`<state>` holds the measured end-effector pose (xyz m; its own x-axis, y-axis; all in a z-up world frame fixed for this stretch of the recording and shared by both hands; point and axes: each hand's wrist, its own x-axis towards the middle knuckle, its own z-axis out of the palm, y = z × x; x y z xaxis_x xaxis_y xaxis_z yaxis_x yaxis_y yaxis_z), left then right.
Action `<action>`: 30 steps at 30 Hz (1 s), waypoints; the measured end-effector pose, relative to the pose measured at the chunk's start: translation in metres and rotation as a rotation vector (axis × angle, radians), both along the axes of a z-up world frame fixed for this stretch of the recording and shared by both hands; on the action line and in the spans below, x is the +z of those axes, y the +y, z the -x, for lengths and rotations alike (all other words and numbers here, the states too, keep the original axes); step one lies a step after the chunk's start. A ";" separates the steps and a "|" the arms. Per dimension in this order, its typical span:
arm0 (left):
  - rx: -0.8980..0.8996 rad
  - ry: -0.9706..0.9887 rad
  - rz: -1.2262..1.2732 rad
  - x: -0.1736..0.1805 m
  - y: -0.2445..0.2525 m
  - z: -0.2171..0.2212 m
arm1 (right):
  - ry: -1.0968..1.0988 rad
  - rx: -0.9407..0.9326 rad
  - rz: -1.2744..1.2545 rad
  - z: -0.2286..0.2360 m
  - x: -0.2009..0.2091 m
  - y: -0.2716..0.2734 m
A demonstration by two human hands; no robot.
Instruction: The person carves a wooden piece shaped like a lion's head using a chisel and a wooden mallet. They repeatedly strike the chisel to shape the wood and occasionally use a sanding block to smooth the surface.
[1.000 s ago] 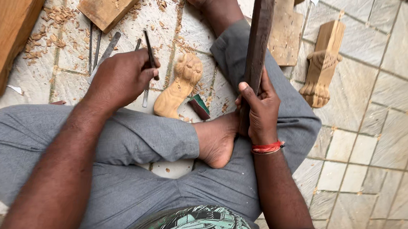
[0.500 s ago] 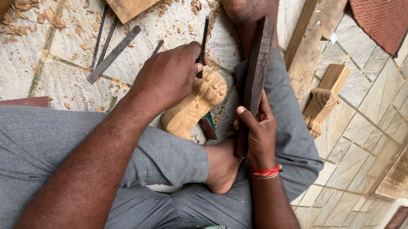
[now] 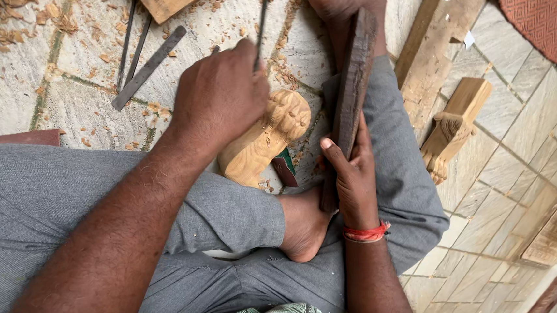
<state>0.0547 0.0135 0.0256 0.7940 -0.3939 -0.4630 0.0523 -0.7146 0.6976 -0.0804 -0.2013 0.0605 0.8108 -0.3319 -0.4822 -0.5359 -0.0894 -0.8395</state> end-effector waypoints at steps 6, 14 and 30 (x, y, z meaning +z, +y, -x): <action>0.009 0.169 -0.307 -0.011 0.001 0.014 | -0.043 0.075 0.037 0.006 -0.002 -0.004; 0.040 0.436 -0.167 -0.008 0.007 0.053 | -0.218 -0.213 -0.345 0.033 0.021 -0.033; 0.152 -0.114 -0.493 -0.009 -0.013 0.085 | -0.271 -0.285 -0.347 0.047 0.031 -0.051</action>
